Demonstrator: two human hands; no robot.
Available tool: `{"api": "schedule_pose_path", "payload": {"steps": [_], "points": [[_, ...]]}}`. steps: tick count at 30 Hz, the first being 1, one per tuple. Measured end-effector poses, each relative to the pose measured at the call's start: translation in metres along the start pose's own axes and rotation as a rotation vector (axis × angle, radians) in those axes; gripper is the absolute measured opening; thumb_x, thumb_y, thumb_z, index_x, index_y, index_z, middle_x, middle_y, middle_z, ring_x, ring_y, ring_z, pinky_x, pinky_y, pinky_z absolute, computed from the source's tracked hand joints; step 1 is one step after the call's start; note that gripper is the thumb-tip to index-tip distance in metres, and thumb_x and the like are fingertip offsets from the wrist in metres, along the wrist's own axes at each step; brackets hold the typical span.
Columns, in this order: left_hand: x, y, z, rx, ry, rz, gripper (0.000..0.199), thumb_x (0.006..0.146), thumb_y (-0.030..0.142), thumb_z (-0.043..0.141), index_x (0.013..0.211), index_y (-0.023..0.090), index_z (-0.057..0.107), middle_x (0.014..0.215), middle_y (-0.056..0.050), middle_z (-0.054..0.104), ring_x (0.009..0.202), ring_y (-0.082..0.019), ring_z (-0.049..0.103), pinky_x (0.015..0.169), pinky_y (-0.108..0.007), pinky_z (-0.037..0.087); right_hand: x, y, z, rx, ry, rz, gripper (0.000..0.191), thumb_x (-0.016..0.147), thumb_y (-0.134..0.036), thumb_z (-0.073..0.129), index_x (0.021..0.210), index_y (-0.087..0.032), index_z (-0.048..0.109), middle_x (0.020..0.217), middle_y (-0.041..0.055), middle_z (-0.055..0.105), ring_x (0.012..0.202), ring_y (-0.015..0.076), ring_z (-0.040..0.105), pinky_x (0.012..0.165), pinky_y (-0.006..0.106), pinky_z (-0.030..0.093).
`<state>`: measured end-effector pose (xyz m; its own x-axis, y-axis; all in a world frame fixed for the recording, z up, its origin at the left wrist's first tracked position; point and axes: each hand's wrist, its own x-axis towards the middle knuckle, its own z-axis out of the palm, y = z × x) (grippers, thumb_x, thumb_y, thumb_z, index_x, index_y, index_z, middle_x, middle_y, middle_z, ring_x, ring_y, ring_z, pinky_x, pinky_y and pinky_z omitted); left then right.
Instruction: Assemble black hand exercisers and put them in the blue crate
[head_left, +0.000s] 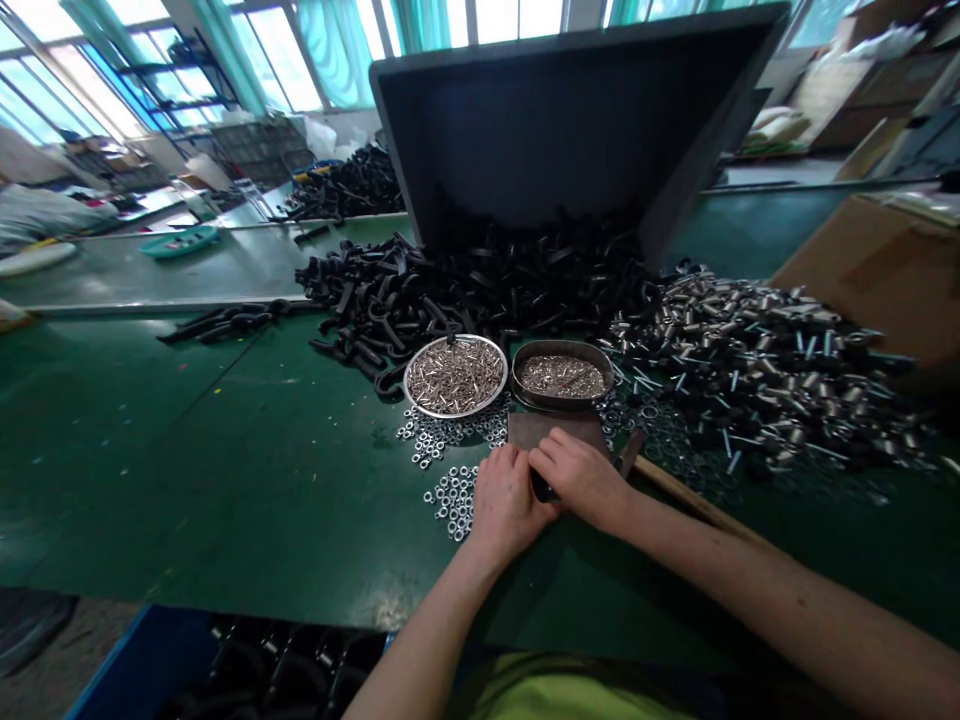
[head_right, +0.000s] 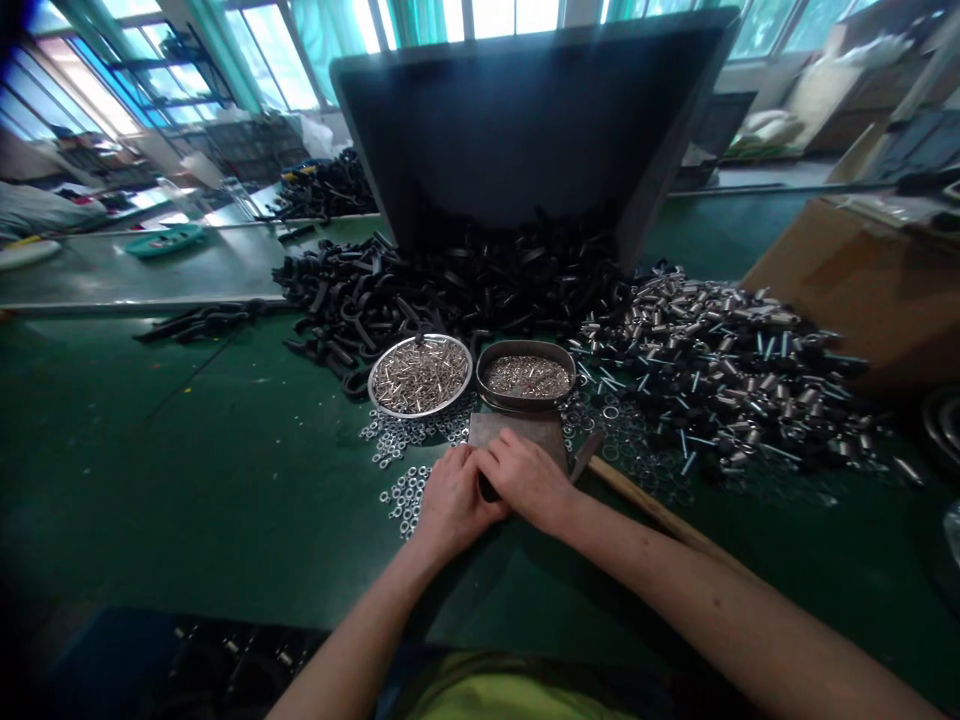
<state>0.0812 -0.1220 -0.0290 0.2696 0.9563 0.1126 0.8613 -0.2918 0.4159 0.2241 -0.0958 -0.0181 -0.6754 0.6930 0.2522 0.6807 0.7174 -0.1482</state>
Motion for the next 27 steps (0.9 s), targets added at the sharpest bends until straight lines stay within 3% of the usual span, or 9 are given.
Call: {"api": "schedule_pose_path", "payload": {"steps": [3, 6, 9, 11, 15, 18, 27], "points": [[-0.001, 0.001, 0.0, -0.044, 0.025, 0.01, 0.054, 0.063, 0.039, 0.074, 0.107, 0.016, 0.054, 0.099, -0.008, 0.058, 0.093, -0.026, 0.051, 0.081, -0.039, 0.042, -0.008, 0.001, 0.003, 0.059, 0.074, 0.065, 0.014, 0.087, -0.013, 0.046, 0.083, -0.016, 0.06, 0.077, 0.0069, 0.061, 0.078, 0.0199, 0.052, 0.068, 0.031, 0.043], [-0.003, 0.0, -0.002, -0.085, 0.026, 0.048, 0.074, 0.062, 0.041, 0.076, 0.126, 0.023, 0.044, 0.103, -0.006, 0.057, 0.096, -0.025, 0.05, 0.082, -0.039, 0.042, -0.004, 0.023, -0.013, 0.207, 0.095, 0.251, 0.014, 0.089, -0.018, 0.048, 0.087, -0.018, 0.062, 0.085, 0.0044, 0.063, 0.081, 0.0155, 0.056, 0.073, 0.026, 0.044], [-0.004, -0.001, -0.004, -0.063, -0.007, 0.088, 0.067, 0.067, 0.045, 0.073, 0.126, 0.027, 0.047, 0.103, -0.005, 0.056, 0.095, -0.025, 0.049, 0.082, -0.039, 0.042, 0.016, 0.061, -0.037, 0.037, 0.011, 0.481, 0.02, 0.089, -0.022, 0.047, 0.092, -0.018, 0.066, 0.095, 0.0062, 0.065, 0.094, 0.0167, 0.055, 0.082, 0.027, 0.042], [-0.005, -0.002, -0.004, -0.039, -0.024, 0.099, 0.064, 0.069, 0.046, 0.071, 0.126, 0.026, 0.049, 0.102, -0.006, 0.055, 0.094, -0.025, 0.049, 0.082, -0.039, 0.042, 0.032, 0.086, -0.046, -0.086, -0.127, 0.566, 0.019, 0.085, -0.024, 0.052, 0.09, -0.02, 0.07, 0.092, 0.0072, 0.067, 0.1, 0.0208, 0.055, 0.08, 0.028, 0.042], [-0.005, -0.001, -0.005, 0.002, -0.045, 0.116, 0.067, 0.071, 0.047, 0.069, 0.129, 0.023, 0.046, 0.103, -0.007, 0.055, 0.093, -0.025, 0.049, 0.082, -0.04, 0.043, 0.058, 0.117, -0.041, -0.094, -0.336, 0.575, 0.009, 0.066, -0.025, 0.071, 0.074, -0.023, 0.074, 0.08, 0.0066, 0.068, 0.087, 0.0232, 0.06, 0.066, 0.027, 0.042], [-0.005, -0.002, -0.005, 0.012, -0.058, 0.128, 0.068, 0.072, 0.048, 0.068, 0.13, 0.022, 0.045, 0.104, -0.008, 0.055, 0.094, -0.025, 0.049, 0.083, -0.04, 0.044, 0.064, 0.122, -0.032, -0.078, -0.396, 0.573, 0.011, 0.064, -0.024, 0.071, 0.075, -0.024, 0.074, 0.084, 0.0047, 0.07, 0.084, 0.021, 0.062, 0.063, 0.025, 0.041], [-0.001, -0.006, -0.006, -0.145, -0.048, 0.138, 0.066, 0.068, 0.04, 0.073, 0.126, 0.019, 0.051, 0.106, -0.009, 0.058, 0.098, -0.026, 0.049, 0.086, -0.042, 0.043, 0.051, 0.128, -0.024, -0.01, -0.199, 0.633, 0.008, 0.075, -0.022, 0.064, 0.079, -0.017, 0.068, 0.084, 0.0089, 0.069, 0.084, 0.0225, 0.062, 0.067, 0.028, 0.042]]}}
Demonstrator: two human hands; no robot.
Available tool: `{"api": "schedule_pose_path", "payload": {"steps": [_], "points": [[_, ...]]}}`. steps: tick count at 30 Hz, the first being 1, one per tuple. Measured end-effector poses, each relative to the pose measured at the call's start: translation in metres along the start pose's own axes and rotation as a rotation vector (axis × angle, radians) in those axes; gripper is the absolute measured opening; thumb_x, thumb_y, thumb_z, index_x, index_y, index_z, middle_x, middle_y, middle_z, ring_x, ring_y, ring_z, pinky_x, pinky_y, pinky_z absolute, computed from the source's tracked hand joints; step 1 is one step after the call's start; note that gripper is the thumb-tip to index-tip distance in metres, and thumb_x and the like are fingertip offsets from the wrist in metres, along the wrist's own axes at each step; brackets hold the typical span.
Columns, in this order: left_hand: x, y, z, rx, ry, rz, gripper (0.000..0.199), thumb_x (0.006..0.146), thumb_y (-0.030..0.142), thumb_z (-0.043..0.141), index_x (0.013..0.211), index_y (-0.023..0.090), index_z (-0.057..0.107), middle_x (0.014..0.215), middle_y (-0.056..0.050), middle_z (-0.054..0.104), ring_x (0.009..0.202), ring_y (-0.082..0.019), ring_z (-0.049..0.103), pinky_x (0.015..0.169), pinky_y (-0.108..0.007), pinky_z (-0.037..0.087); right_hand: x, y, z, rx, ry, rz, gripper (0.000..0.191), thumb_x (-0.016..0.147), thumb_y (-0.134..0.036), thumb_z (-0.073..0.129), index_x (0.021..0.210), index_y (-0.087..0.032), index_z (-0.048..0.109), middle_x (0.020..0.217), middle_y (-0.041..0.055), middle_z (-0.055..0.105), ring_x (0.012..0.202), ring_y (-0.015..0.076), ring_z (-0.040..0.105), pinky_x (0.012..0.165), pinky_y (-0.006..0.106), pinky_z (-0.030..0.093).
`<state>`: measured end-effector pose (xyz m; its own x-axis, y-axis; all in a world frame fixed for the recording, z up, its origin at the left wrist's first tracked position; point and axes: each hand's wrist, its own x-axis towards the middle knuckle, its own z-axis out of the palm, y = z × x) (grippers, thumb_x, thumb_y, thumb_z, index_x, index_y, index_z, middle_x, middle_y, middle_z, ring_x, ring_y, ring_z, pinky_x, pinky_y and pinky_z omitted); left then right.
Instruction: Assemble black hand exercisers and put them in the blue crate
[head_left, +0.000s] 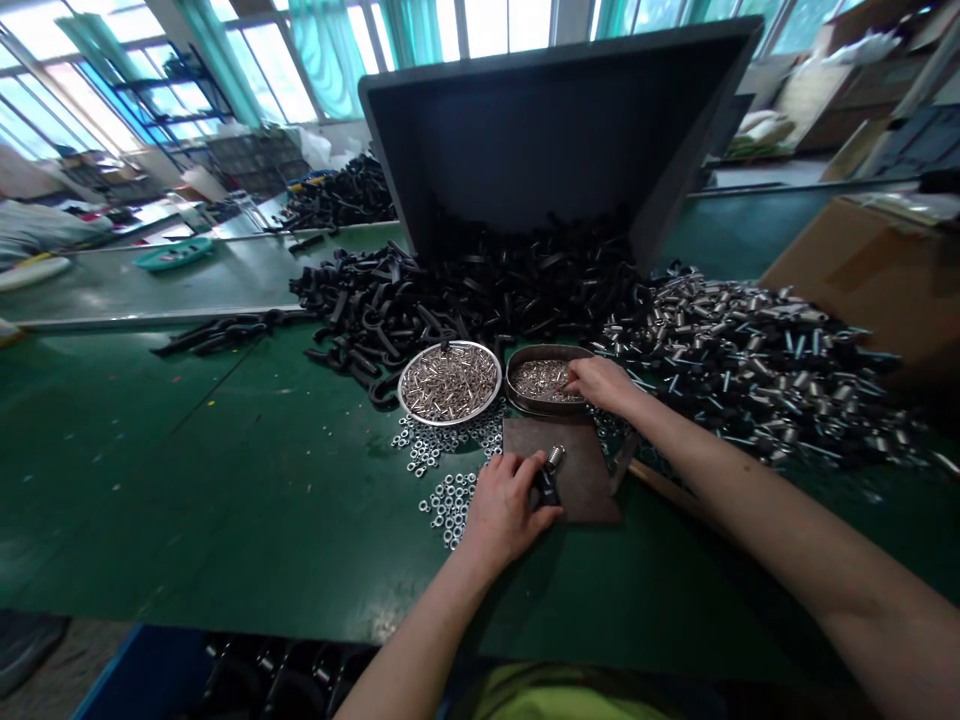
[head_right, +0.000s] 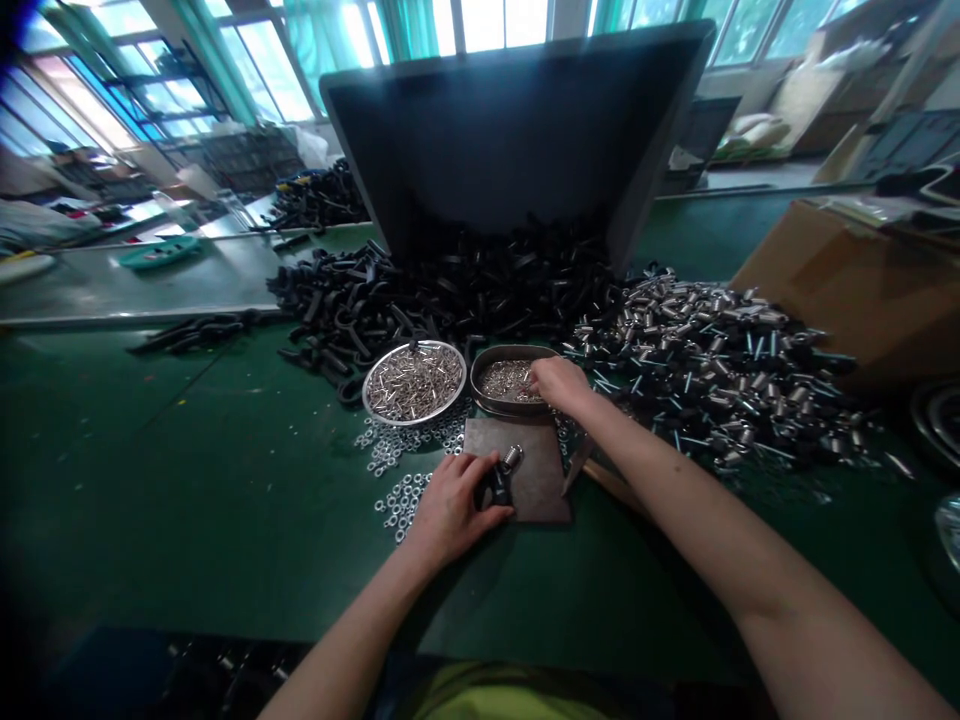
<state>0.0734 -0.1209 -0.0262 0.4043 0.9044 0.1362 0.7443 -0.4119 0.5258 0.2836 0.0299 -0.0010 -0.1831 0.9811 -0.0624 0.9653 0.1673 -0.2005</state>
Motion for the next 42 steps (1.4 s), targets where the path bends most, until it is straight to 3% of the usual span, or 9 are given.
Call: {"api": "schedule_pose_path", "payload": {"steps": [4, 11, 14, 18, 28, 31, 35, 38, 42], "points": [[0.004, 0.001, -0.004, -0.405, 0.106, -0.232, 0.061, 0.062, 0.039, 0.077, 0.117, 0.019, 0.059, 0.105, -0.009, 0.061, 0.101, -0.025, 0.053, 0.092, -0.041, 0.042, -0.005, 0.001, -0.005, 0.166, 0.103, -0.017, 0.009, 0.076, -0.017, 0.06, 0.082, -0.016, 0.067, 0.081, 0.0068, 0.069, 0.08, 0.0198, 0.063, 0.07, 0.029, 0.046], [0.003, 0.008, -0.021, -1.752, 0.071, -0.814, 0.038, 0.077, 0.047, 0.062, 0.097, 0.014, 0.061, 0.078, -0.005, 0.063, 0.068, -0.016, 0.063, 0.071, -0.033, 0.053, -0.074, -0.027, -0.01, 0.795, 0.179, -0.066, 0.017, 0.079, -0.032, 0.061, 0.084, -0.017, 0.065, 0.071, 0.0024, 0.068, 0.061, 0.0143, 0.063, 0.059, 0.028, 0.051], [0.001, 0.014, -0.024, -2.019, 0.028, -0.852, 0.031, 0.083, 0.041, 0.056, 0.093, 0.012, 0.058, 0.076, -0.005, 0.063, 0.067, -0.016, 0.064, 0.07, -0.035, 0.056, -0.106, -0.046, -0.002, 1.032, 0.145, -0.124, 0.013, 0.071, -0.03, 0.068, 0.07, -0.018, 0.064, 0.066, 0.0, 0.064, 0.06, 0.0132, 0.06, 0.058, 0.027, 0.049], [-0.002, 0.021, -0.022, -2.11, -0.028, -0.81, 0.031, 0.085, 0.04, 0.053, 0.098, 0.011, 0.056, 0.081, -0.008, 0.065, 0.072, -0.019, 0.066, 0.072, -0.04, 0.057, -0.118, -0.058, 0.01, 1.002, 0.236, -0.254, 0.007, 0.071, -0.023, 0.07, 0.066, -0.019, 0.066, 0.074, 0.0004, 0.06, 0.072, 0.0136, 0.058, 0.065, 0.027, 0.045], [0.001, 0.016, -0.012, -2.055, -0.095, -0.729, 0.032, 0.081, 0.04, 0.058, 0.094, 0.011, 0.059, 0.078, -0.008, 0.065, 0.073, -0.019, 0.065, 0.075, -0.038, 0.055, -0.111, -0.056, 0.019, 0.998, 0.177, -0.29, 0.01, 0.073, -0.022, 0.067, 0.065, -0.018, 0.062, 0.074, 0.0005, 0.058, 0.072, 0.014, 0.057, 0.066, 0.028, 0.045], [0.002, 0.009, -0.012, -1.929, -0.135, -0.707, 0.037, 0.077, 0.043, 0.063, 0.095, 0.011, 0.061, 0.08, -0.008, 0.066, 0.072, -0.018, 0.065, 0.074, -0.034, 0.053, -0.108, -0.05, 0.017, 0.982, 0.114, -0.297, 0.009, 0.075, -0.025, 0.066, 0.079, -0.018, 0.062, 0.077, -0.0002, 0.058, 0.071, 0.0133, 0.057, 0.063, 0.026, 0.045], [0.01, -0.005, -0.018, -1.473, -0.179, -0.504, 0.047, 0.067, 0.034, 0.073, 0.108, 0.015, 0.063, 0.1, -0.008, 0.067, 0.089, -0.021, 0.063, 0.084, -0.033, 0.048, -0.099, -0.035, 0.014, 0.495, 0.12, -0.563, 0.028, 0.081, -0.024, 0.06, 0.109, -0.023, 0.058, 0.086, 0.0014, 0.061, 0.075, 0.0134, 0.056, 0.064, 0.025, 0.042], [0.019, -0.009, -0.023, -0.983, -0.173, -0.283, 0.053, 0.064, 0.033, 0.077, 0.113, 0.018, 0.062, 0.111, -0.007, 0.065, 0.105, -0.024, 0.057, 0.095, -0.037, 0.041, -0.091, -0.027, 0.018, -0.01, 0.213, -0.785, 0.02, 0.089, -0.019, 0.049, 0.102, -0.021, 0.063, 0.081, 0.0042, 0.064, 0.072, 0.0141, 0.054, 0.061, 0.027, 0.035], [0.019, -0.005, -0.018, -0.328, -0.089, -0.026, 0.061, 0.064, 0.04, 0.076, 0.117, 0.018, 0.057, 0.111, -0.009, 0.062, 0.105, -0.027, 0.053, 0.094, -0.041, 0.04, -0.086, -0.027, 0.025, -0.287, 0.235, -0.933, 0.024, 0.092, -0.016, 0.041, 0.087, -0.018, 0.065, 0.069, 0.0037, 0.063, 0.063, 0.0139, 0.05, 0.056, 0.029, 0.029]]}}
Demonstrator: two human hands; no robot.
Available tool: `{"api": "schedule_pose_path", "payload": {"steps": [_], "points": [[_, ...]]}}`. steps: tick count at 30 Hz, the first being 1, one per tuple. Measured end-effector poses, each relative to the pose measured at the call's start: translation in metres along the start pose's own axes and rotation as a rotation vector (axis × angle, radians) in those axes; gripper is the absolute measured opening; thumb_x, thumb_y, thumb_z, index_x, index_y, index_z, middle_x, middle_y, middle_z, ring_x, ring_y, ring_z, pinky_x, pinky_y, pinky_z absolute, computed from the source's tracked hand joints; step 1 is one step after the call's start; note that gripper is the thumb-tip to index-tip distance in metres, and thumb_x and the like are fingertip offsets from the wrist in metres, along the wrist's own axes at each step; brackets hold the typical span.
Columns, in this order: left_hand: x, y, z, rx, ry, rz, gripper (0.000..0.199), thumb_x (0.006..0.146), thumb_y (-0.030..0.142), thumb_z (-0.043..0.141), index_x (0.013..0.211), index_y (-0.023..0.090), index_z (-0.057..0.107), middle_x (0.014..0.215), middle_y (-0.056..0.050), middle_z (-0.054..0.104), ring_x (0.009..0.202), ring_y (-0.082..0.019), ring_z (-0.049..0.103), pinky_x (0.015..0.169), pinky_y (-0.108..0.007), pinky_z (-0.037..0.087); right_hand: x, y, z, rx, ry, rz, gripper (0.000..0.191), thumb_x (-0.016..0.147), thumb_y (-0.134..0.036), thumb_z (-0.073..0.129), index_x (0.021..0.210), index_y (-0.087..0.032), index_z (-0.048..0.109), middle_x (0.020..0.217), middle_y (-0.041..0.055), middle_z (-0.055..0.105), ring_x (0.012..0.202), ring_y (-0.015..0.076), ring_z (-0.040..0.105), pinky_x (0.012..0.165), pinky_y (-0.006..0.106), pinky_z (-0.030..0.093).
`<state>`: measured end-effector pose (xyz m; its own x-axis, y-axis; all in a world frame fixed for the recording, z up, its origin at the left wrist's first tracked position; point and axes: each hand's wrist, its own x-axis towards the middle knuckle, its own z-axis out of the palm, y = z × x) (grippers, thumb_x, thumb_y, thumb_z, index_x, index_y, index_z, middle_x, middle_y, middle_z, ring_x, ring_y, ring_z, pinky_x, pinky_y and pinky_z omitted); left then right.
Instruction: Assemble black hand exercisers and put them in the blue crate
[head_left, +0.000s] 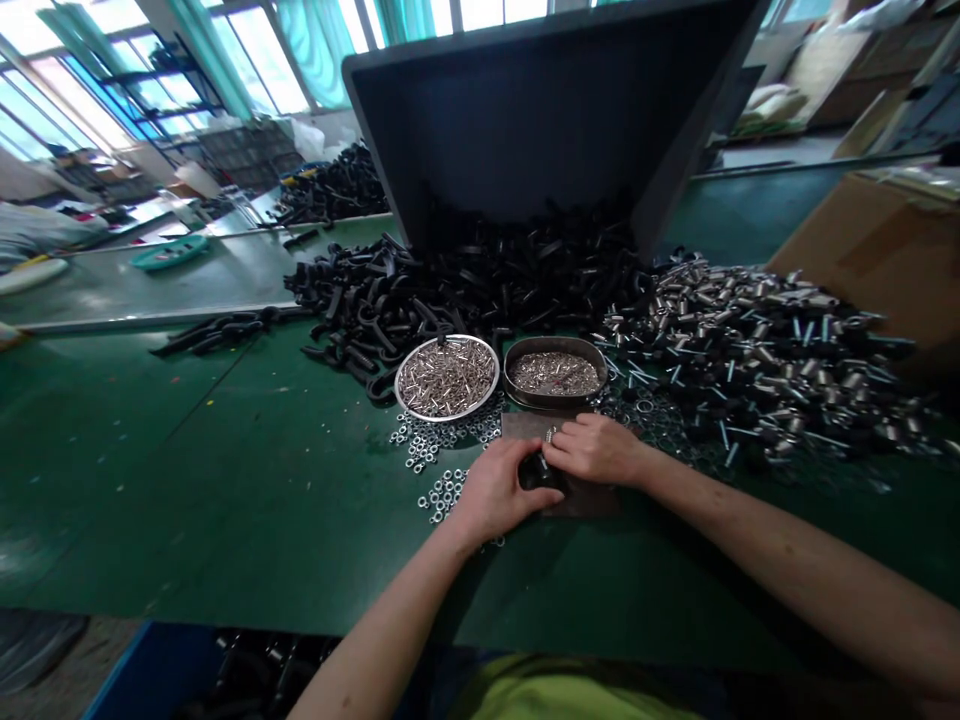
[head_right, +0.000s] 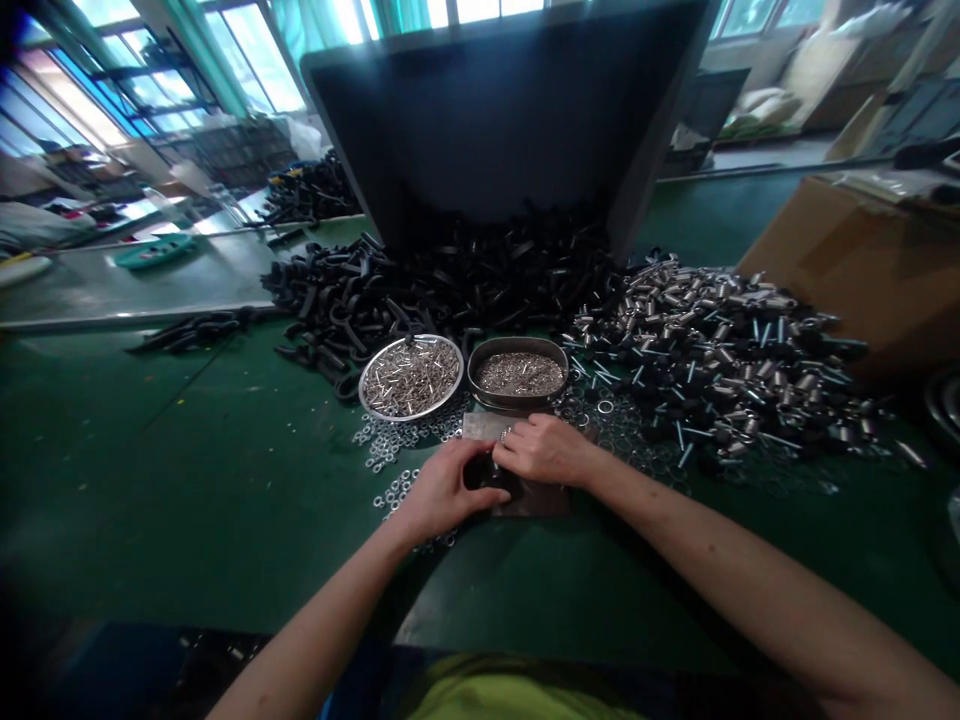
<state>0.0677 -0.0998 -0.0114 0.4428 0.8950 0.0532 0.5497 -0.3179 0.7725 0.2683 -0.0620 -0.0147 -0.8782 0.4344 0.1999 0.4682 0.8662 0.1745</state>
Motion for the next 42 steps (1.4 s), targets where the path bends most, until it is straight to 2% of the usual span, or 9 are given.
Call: {"api": "schedule_pose_path", "payload": {"steps": [4, 10, 16, 20, 24, 29, 34, 39, 42], "points": [[-0.009, 0.0, 0.013, 0.336, -0.014, 0.094, 0.062, 0.069, 0.041, 0.071, 0.123, 0.019, 0.05, 0.108, -0.01, 0.061, 0.102, -0.027, 0.051, 0.091, -0.043, 0.04, -0.014, -0.007, -0.011, 0.036, -0.014, 0.07, 0.021, 0.09, -0.016, 0.044, 0.096, -0.019, 0.064, 0.075, 0.0046, 0.065, 0.068, 0.0154, 0.052, 0.058, 0.029, 0.032], [-0.012, -0.001, 0.019, 0.327, 0.085, -0.043, 0.06, 0.059, 0.042, 0.078, 0.11, 0.02, 0.055, 0.104, -0.007, 0.06, 0.1, -0.026, 0.051, 0.085, -0.04, 0.042, -0.095, -0.034, -0.03, -0.019, -0.037, 0.712, 0.024, 0.087, -0.037, 0.048, 0.101, -0.02, 0.059, 0.09, 0.01, 0.063, 0.079, 0.0229, 0.055, 0.06, 0.032, 0.041], [-0.007, -0.001, 0.018, 0.34, 0.095, -0.045, 0.057, 0.055, 0.045, 0.08, 0.101, 0.019, 0.06, 0.101, -0.007, 0.059, 0.098, -0.025, 0.052, 0.084, -0.038, 0.043, -0.145, -0.055, -0.016, -0.071, -0.156, 0.962, 0.025, 0.089, -0.035, 0.041, 0.091, -0.016, 0.057, 0.085, 0.012, 0.063, 0.073, 0.0268, 0.06, 0.06, 0.038, 0.046], [-0.006, 0.0, 0.017, 0.342, 0.084, -0.041, 0.058, 0.053, 0.045, 0.08, 0.101, 0.018, 0.061, 0.102, -0.007, 0.06, 0.1, -0.026, 0.052, 0.086, -0.039, 0.043, -0.11, -0.053, -0.044, 0.137, -0.052, 0.966, 0.029, 0.092, -0.034, 0.036, 0.106, -0.019, 0.056, 0.094, 0.0098, 0.067, 0.074, 0.0257, 0.065, 0.059, 0.037, 0.049], [-0.007, 0.001, 0.017, 0.349, 0.098, -0.05, 0.058, 0.053, 0.044, 0.08, 0.102, 0.019, 0.061, 0.103, -0.007, 0.059, 0.101, -0.026, 0.053, 0.086, -0.039, 0.043, -0.067, -0.057, -0.062, 0.424, 0.18, 0.846, 0.039, 0.093, -0.027, 0.033, 0.13, -0.026, 0.044, 0.117, 0.0074, 0.064, 0.098, 0.0224, 0.065, 0.078, 0.035, 0.052], [-0.008, -0.001, 0.019, 0.333, 0.115, -0.043, 0.058, 0.053, 0.043, 0.08, 0.101, 0.018, 0.061, 0.102, -0.007, 0.06, 0.1, -0.026, 0.053, 0.086, -0.039, 0.044, -0.053, -0.061, -0.06, 0.437, 0.014, 0.769, 0.034, 0.09, -0.025, 0.039, 0.121, -0.026, 0.055, 0.113, 0.0056, 0.067, 0.092, 0.0243, 0.067, 0.076, 0.039, 0.055], [-0.007, -0.002, 0.019, 0.338, 0.118, -0.054, 0.059, 0.053, 0.046, 0.08, 0.102, 0.019, 0.061, 0.104, -0.007, 0.059, 0.101, -0.026, 0.053, 0.087, -0.037, 0.043, -0.053, -0.066, -0.067, 0.383, 0.351, 0.823, 0.039, 0.093, -0.025, 0.035, 0.131, -0.023, 0.044, 0.122, 0.008, 0.062, 0.102, 0.0211, 0.064, 0.083, 0.035, 0.053], [-0.007, 0.0, 0.02, 0.339, 0.107, -0.056, 0.056, 0.053, 0.043, 0.08, 0.1, 0.019, 0.06, 0.102, -0.007, 0.059, 0.1, -0.026, 0.052, 0.087, -0.037, 0.042, -0.064, -0.066, -0.038, 0.315, -0.012, 0.831, 0.034, 0.094, -0.028, 0.035, 0.122, -0.026, 0.053, 0.109, 0.0028, 0.069, 0.084, 0.0197, 0.069, 0.069, 0.032, 0.056], [-0.007, 0.0, 0.02, 0.315, 0.116, -0.067, 0.057, 0.052, 0.044, 0.081, 0.098, 0.018, 0.059, 0.103, -0.007, 0.059, 0.099, -0.026, 0.052, 0.086, -0.039, 0.042, -0.087, -0.067, -0.023, 0.092, 0.007, 0.862, 0.038, 0.095, -0.031, 0.034, 0.128, -0.023, 0.052, 0.112, 0.0057, 0.067, 0.086, 0.0203, 0.068, 0.066, 0.031, 0.054]]}}
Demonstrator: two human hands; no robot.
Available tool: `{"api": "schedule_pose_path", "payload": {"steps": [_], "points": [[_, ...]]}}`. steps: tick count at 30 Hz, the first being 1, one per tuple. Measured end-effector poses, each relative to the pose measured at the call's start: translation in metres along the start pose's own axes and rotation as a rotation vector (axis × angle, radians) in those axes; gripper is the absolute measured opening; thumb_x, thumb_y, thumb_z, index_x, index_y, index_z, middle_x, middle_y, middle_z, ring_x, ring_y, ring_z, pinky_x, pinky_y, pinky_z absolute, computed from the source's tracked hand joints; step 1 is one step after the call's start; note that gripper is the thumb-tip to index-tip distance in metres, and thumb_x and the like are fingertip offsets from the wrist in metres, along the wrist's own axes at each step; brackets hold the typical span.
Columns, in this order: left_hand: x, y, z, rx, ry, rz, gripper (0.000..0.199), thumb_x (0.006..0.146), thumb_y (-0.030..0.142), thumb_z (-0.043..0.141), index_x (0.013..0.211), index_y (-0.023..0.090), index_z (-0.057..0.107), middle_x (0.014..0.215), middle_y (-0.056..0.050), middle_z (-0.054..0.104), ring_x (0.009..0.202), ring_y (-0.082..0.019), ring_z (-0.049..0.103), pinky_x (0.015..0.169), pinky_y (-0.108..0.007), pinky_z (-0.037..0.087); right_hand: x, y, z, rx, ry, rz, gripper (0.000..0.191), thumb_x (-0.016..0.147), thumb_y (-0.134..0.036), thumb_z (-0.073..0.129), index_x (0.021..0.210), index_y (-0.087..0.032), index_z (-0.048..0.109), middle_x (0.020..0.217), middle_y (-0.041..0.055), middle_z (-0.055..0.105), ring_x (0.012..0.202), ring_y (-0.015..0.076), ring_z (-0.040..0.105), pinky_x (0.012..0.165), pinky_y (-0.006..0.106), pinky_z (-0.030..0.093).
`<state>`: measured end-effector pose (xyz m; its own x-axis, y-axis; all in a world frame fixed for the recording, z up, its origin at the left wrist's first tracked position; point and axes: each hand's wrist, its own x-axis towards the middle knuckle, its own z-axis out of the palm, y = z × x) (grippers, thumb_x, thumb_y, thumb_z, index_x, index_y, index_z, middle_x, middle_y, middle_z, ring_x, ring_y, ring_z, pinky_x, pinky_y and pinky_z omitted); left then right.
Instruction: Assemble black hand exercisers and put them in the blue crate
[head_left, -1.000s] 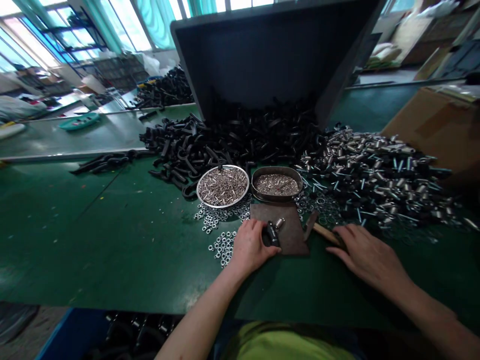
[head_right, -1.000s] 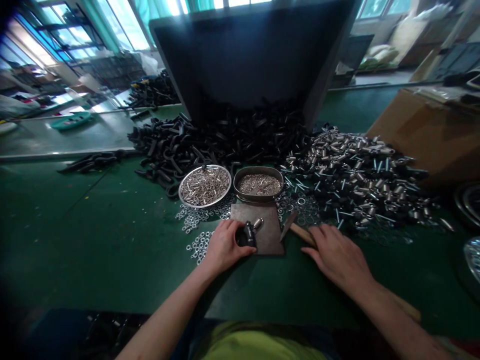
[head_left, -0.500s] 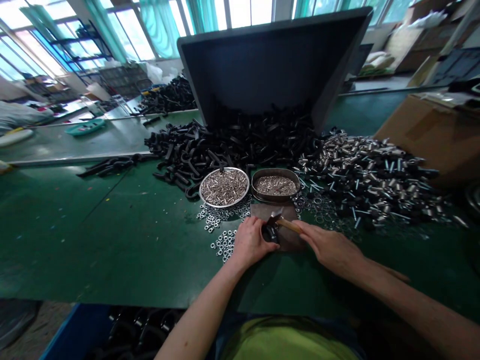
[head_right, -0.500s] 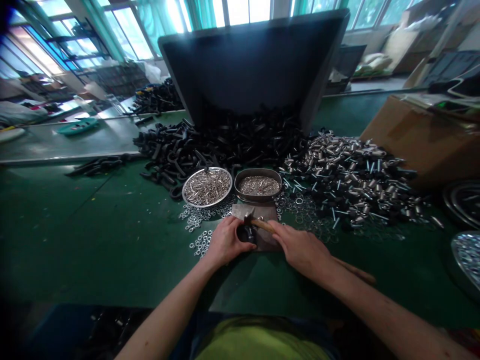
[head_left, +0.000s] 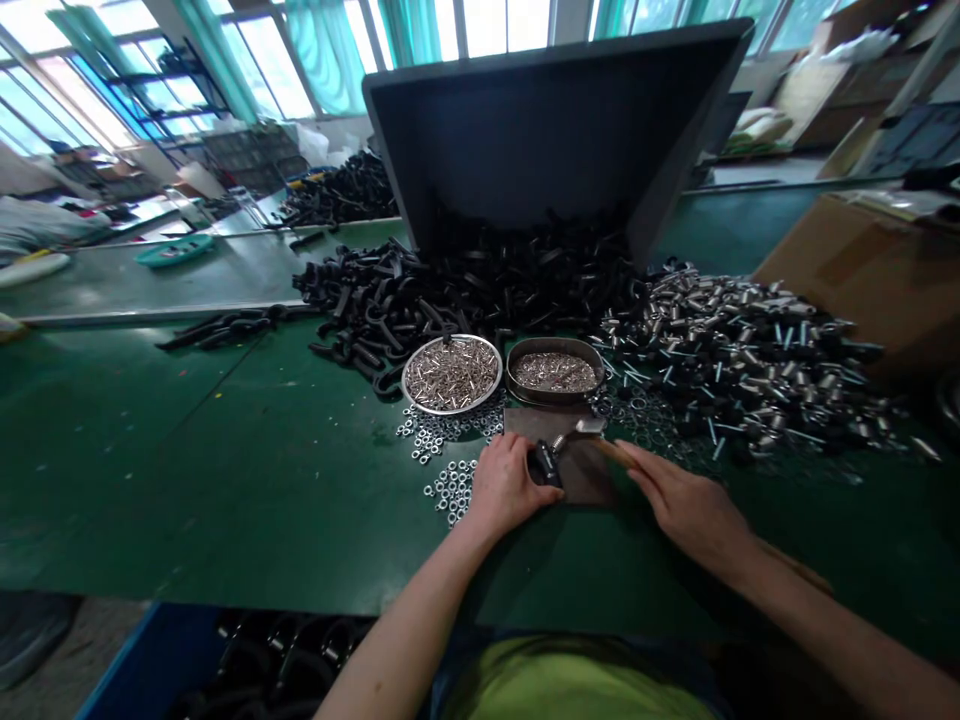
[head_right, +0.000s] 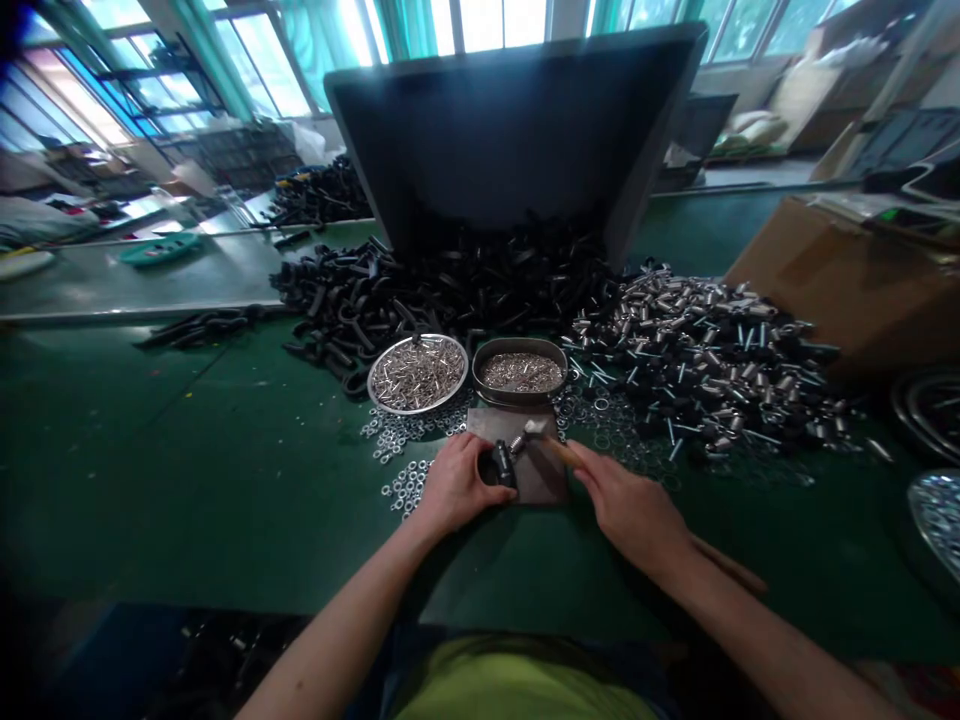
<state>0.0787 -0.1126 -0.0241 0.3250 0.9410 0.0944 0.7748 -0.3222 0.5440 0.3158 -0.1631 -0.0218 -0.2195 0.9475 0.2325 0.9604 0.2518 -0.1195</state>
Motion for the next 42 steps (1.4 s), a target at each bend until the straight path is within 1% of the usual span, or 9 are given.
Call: {"api": "schedule_pose_path", "payload": {"steps": [7, 14, 17, 20, 23, 28, 32, 36, 42], "points": [[-0.009, 0.009, -0.006, -0.437, 0.15, -0.263, 0.056, 0.058, 0.044, 0.079, 0.101, 0.017, 0.055, 0.098, -0.006, 0.059, 0.09, -0.021, 0.055, 0.079, -0.033, 0.044, -0.029, 0.031, 0.011, -0.263, 0.165, -0.05, 0.037, 0.091, -0.035, 0.04, 0.116, -0.017, 0.062, 0.089, 0.0117, 0.067, 0.082, 0.0281, 0.061, 0.064, 0.039, 0.047], [-0.017, 0.026, -0.01, -0.6, 0.037, -0.042, 0.045, 0.067, 0.034, 0.075, 0.106, 0.018, 0.059, 0.102, -0.006, 0.063, 0.092, -0.019, 0.058, 0.08, -0.031, 0.047, 0.03, -0.049, 0.006, 0.474, 0.114, -0.052, 0.036, 0.091, -0.038, 0.042, 0.119, -0.02, 0.055, 0.106, 0.0068, 0.068, 0.094, 0.0193, 0.065, 0.08, 0.03, 0.051], [0.005, -0.02, -0.041, -0.386, 0.09, 0.077, 0.024, 0.082, 0.016, 0.056, 0.103, 0.02, 0.063, 0.101, -0.003, 0.066, 0.095, -0.016, 0.059, 0.088, -0.029, 0.046, 0.046, -0.059, 0.004, 0.542, 0.097, 0.017, 0.029, 0.089, -0.039, 0.044, 0.101, -0.023, 0.064, 0.101, 0.0041, 0.071, 0.092, 0.0199, 0.066, 0.081, 0.031, 0.052], [0.037, -0.094, -0.089, 0.076, 0.371, -0.253, 0.042, 0.078, -0.001, 0.043, 0.107, 0.022, 0.063, 0.117, -0.002, 0.06, 0.111, -0.015, 0.052, 0.097, -0.028, 0.04, 0.047, -0.047, 0.004, 0.558, 0.025, 0.077, 0.031, 0.086, -0.043, 0.047, 0.102, -0.026, 0.066, 0.1, 0.0029, 0.072, 0.088, 0.0211, 0.068, 0.076, 0.031, 0.053], [0.061, -0.159, -0.126, 0.144, 0.381, -0.392, 0.041, 0.072, -0.001, 0.047, 0.099, 0.021, 0.067, 0.128, -0.006, 0.054, 0.121, -0.025, 0.043, 0.1, -0.038, 0.036, 0.04, -0.038, 0.004, 0.574, -0.023, 0.109, 0.032, 0.084, -0.046, 0.048, 0.101, -0.026, 0.067, 0.099, 0.0028, 0.072, 0.087, 0.0215, 0.068, 0.075, 0.032, 0.053], [0.072, -0.197, -0.146, 0.044, 0.35, -0.419, 0.027, 0.066, 0.002, 0.057, 0.081, 0.023, 0.065, 0.118, -0.005, 0.061, 0.125, -0.026, 0.04, 0.105, -0.042, 0.027, 0.034, -0.041, -0.001, 0.614, -0.064, 0.13, 0.03, 0.084, -0.044, 0.049, 0.102, -0.027, 0.066, 0.099, 0.0019, 0.071, 0.089, 0.0207, 0.067, 0.079, 0.032, 0.052], [0.055, -0.183, -0.144, -0.144, 0.44, -0.447, 0.017, 0.072, 0.017, 0.056, 0.089, 0.019, 0.057, 0.097, -0.009, 0.064, 0.113, -0.028, 0.048, 0.099, -0.045, 0.032, 0.034, -0.044, -0.01, 0.676, -0.042, 0.183, 0.028, 0.084, -0.042, 0.051, 0.099, -0.025, 0.067, 0.097, 0.0037, 0.07, 0.089, 0.0209, 0.065, 0.078, 0.032, 0.05], [0.013, -0.124, -0.114, -0.524, 0.425, -0.416, 0.027, 0.081, 0.032, 0.039, 0.101, 0.018, 0.05, 0.079, -0.003, 0.057, 0.074, -0.017, 0.057, 0.07, -0.032, 0.048, 0.034, -0.054, -0.016, 0.908, -0.096, 0.265, 0.031, 0.085, -0.043, 0.05, 0.1, -0.02, 0.065, 0.08, 0.0038, 0.068, 0.063, 0.0159, 0.062, 0.057, 0.027, 0.049], [-0.048, -0.001, -0.038, -1.48, -0.095, -0.475, 0.046, 0.066, 0.029, 0.071, 0.104, 0.021, 0.046, 0.06, 0.01, 0.038, 0.037, 0.0, 0.023, 0.034, -0.013, 0.02, 0.033, -0.087, -0.028, 1.063, -0.02, 0.246, 0.028, 0.086, -0.042, 0.05, 0.088, -0.02, 0.067, 0.069, 0.0018, 0.066, 0.056, 0.0135, 0.059, 0.051, 0.024, 0.046]]}}
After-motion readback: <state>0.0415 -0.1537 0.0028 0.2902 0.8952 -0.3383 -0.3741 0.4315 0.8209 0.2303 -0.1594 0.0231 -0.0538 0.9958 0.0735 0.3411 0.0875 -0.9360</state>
